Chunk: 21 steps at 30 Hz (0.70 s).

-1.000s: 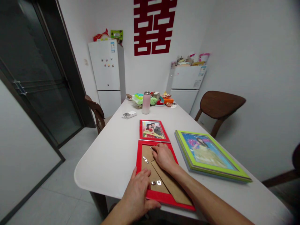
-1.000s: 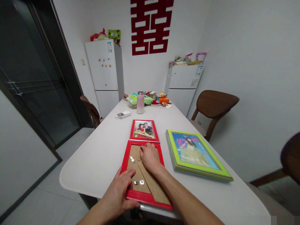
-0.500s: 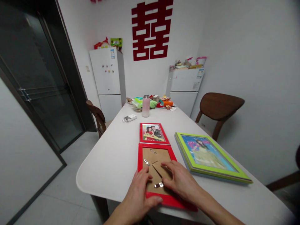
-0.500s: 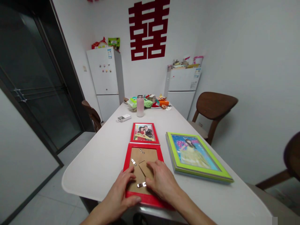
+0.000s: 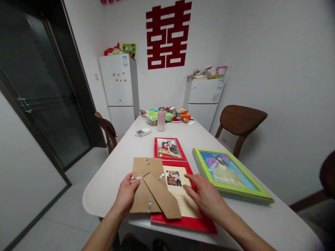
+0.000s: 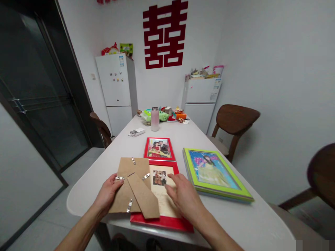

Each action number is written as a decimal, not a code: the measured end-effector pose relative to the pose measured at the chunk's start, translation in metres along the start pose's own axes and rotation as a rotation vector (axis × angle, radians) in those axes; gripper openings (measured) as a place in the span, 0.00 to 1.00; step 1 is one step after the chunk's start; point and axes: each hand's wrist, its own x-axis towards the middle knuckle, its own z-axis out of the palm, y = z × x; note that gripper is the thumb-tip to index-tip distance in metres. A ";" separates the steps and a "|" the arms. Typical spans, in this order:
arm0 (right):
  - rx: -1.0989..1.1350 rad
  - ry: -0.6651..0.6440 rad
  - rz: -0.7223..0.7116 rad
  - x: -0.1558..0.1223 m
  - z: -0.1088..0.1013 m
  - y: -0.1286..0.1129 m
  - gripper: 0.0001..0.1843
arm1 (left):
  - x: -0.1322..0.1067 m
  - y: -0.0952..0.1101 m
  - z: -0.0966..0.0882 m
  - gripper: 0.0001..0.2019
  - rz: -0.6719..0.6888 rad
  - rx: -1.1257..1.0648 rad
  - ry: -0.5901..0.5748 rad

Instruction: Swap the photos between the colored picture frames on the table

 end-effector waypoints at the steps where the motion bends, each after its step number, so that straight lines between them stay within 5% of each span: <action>1: -0.059 -0.008 0.047 -0.001 0.001 0.009 0.20 | 0.003 0.001 -0.012 0.13 -0.015 0.024 0.013; 6: -0.220 -0.107 0.164 -0.003 0.009 0.028 0.21 | 0.013 0.005 -0.052 0.09 -0.068 0.206 0.035; 14: -0.130 -0.066 0.176 0.002 0.014 0.030 0.25 | 0.020 0.005 -0.064 0.26 0.046 0.689 0.180; 18: 0.167 0.017 0.286 0.002 0.008 0.029 0.32 | 0.013 0.008 -0.046 0.29 0.157 0.819 0.184; 21: 0.745 -0.031 0.463 0.000 0.000 0.019 0.37 | 0.000 0.008 -0.007 0.27 0.243 0.822 0.083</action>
